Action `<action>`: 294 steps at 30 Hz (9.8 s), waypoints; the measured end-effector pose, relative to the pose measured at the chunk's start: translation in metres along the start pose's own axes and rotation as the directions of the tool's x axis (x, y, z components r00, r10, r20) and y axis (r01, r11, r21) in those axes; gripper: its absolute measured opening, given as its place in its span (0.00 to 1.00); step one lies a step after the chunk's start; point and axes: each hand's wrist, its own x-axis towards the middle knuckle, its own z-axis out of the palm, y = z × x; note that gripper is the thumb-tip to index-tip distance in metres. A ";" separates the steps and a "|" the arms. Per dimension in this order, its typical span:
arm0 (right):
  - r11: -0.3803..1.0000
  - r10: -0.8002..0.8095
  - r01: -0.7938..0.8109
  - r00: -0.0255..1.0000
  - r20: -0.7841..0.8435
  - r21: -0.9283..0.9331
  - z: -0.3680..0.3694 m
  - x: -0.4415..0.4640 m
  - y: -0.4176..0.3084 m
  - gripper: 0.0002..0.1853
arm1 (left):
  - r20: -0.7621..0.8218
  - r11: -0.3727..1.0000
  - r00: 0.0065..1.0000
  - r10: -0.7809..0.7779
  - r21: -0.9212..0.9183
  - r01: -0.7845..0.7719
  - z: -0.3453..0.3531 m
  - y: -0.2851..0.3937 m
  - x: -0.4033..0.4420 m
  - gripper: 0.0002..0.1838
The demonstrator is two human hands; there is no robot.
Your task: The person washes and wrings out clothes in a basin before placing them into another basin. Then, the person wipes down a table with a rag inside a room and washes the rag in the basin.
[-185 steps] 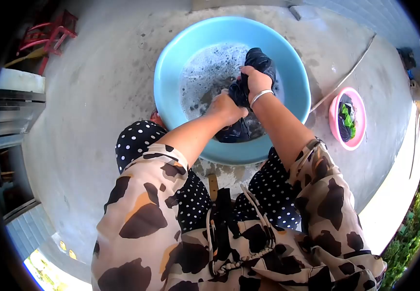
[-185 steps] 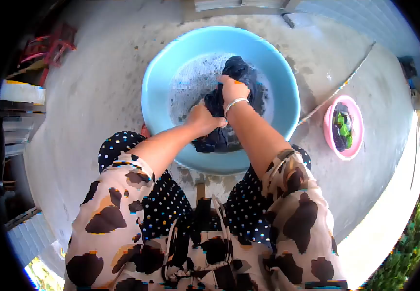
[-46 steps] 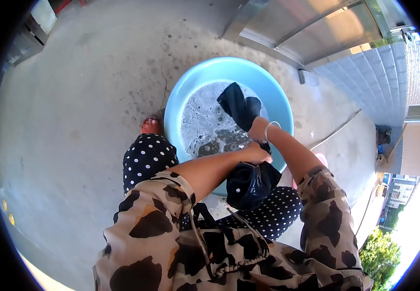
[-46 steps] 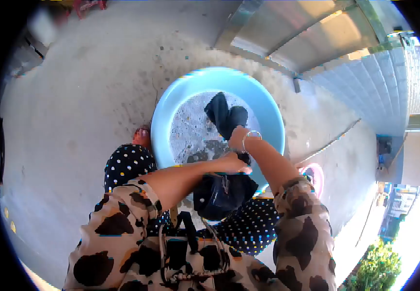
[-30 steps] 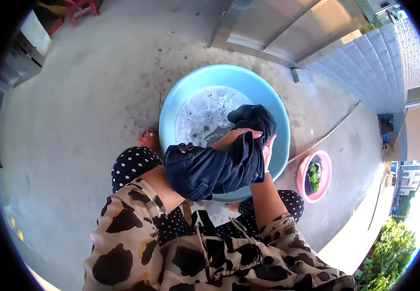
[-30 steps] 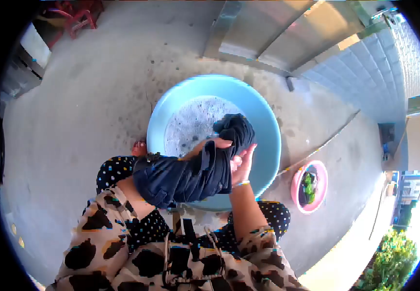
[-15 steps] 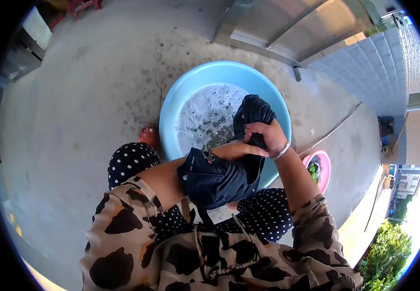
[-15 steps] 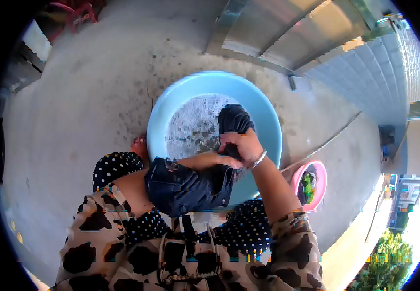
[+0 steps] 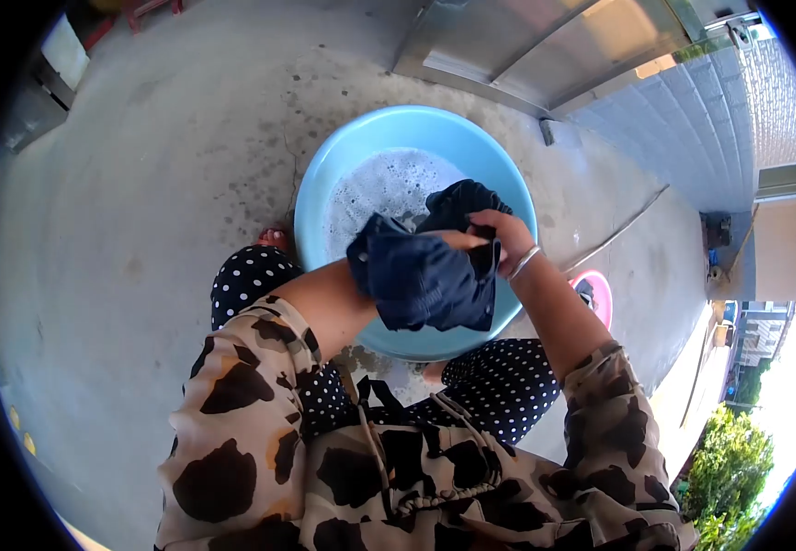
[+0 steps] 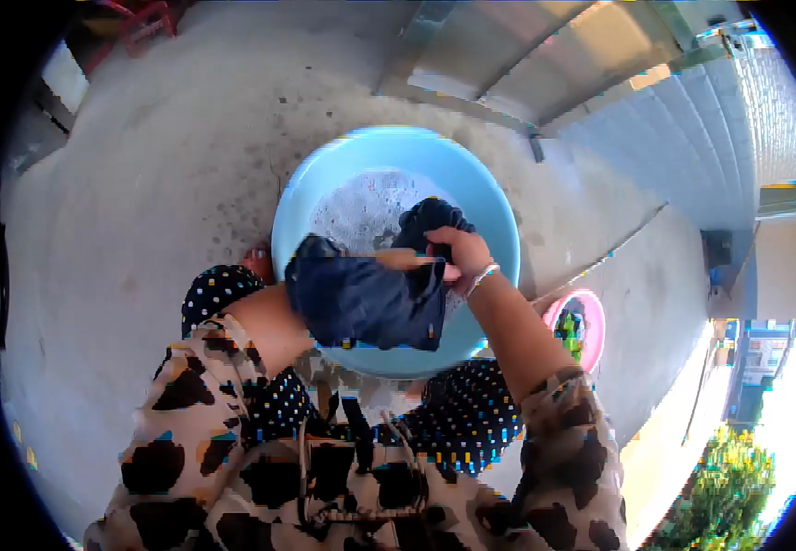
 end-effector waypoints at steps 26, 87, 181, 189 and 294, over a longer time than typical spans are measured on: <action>0.586 -0.444 -0.026 0.826 0.348 0.810 -0.020 0.060 0.123 0.27 | 0.078 0.664 0.993 0.084 -0.747 0.003 -0.010 0.038 -0.011 0.15; 0.292 -0.699 0.139 0.707 -0.112 -0.946 0.024 0.024 0.009 0.24 | -0.001 0.999 1.000 0.005 -0.046 -0.005 0.028 0.007 -0.015 0.11; 0.529 -0.848 0.515 0.364 0.386 0.675 0.012 -0.030 0.036 0.40 | 0.194 0.893 0.959 0.207 0.362 -0.266 0.034 0.023 -0.006 0.25; 0.798 -0.597 0.603 0.795 -0.109 0.027 -0.003 -0.010 0.018 0.07 | 0.090 0.632 0.987 0.131 0.760 -0.153 0.041 0.027 -0.016 0.27; 0.560 -0.647 0.439 0.762 0.040 0.703 -0.083 -0.023 -0.009 0.24 | -0.278 0.851 0.835 0.476 -0.092 -0.516 0.010 0.107 -0.017 0.10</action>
